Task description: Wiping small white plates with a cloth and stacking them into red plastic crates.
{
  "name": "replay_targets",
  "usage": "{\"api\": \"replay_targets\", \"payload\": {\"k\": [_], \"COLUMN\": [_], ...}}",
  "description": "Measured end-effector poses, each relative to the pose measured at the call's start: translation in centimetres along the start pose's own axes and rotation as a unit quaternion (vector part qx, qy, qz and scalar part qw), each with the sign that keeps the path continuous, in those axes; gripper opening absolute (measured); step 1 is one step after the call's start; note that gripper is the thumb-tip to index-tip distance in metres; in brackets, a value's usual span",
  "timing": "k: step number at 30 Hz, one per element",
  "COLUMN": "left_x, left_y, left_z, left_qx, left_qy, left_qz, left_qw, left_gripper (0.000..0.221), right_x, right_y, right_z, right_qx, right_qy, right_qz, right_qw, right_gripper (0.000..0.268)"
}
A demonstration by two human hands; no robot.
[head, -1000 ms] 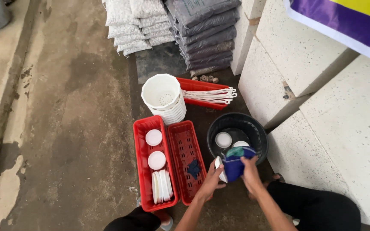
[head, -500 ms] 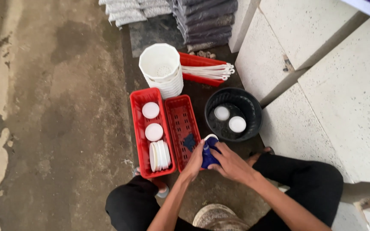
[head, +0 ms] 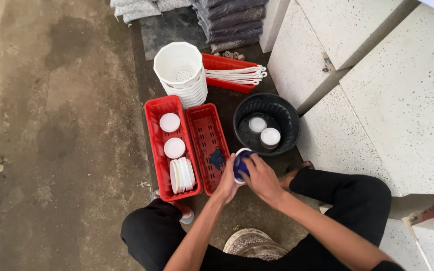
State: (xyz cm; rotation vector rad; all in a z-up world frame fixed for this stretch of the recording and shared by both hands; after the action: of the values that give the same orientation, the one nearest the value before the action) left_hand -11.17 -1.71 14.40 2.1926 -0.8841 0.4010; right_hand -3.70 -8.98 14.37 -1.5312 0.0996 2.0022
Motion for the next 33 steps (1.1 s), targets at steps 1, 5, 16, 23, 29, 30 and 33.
{"api": "replay_targets", "payload": {"k": [1,5,16,23,29,30,33], "left_x": [0.6,2.3,1.6,-1.0,0.1,0.9,2.5], "left_y": [0.3,2.1,-0.1,-1.7,-0.7,-0.2,2.5], "left_z": [0.1,-2.1,-3.2,-0.3,-1.4,-2.6,-5.5], "left_qx": [-0.002,0.144,0.320,-0.024,0.022,0.094,0.236], "left_qy": [0.000,-0.064,-0.207,-0.046,-0.161,-0.221,-0.273], "left_qz": [-0.001,-0.016,0.085,0.024,0.059,0.094,0.120], "left_qw": [1.000,0.987,0.921,0.998,0.985,0.966,0.925], "left_gripper": [0.067,0.060,0.068,0.079,0.073,0.070,0.062], "right_x": [-1.0,-3.7,-9.8,-6.3,-2.3,-1.8,-2.2], "right_y": [-0.5,-3.1,-5.0,-2.7,-1.4,-1.6,-2.0], "right_z": [1.3,1.5,4.7,3.4,0.8,-0.1,0.6], "right_qx": [0.001,0.251,0.398,-0.075,-0.064,0.046,0.221], "right_qy": [-0.001,-0.110,-0.380,-0.052,-0.005,-0.055,-0.127], "right_qz": [0.003,0.073,0.330,0.257,0.178,0.165,0.186], "right_qw": [1.000,0.959,0.767,0.962,0.982,0.984,0.949], "right_gripper": [0.042,0.032,0.064,0.032,0.038,0.042,0.035]}}
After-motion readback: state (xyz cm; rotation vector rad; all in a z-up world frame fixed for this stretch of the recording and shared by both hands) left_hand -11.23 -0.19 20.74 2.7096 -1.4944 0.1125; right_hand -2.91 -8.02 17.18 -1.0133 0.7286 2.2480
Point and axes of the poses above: each hand's wrist, its own y-axis away from the middle knuckle, its own x-axis out of the palm, z = x × y, the point moved 6 cm from there along -y, towards the middle knuckle, and after that the axes turned 11 degrees about x, right-handed, at the moved point
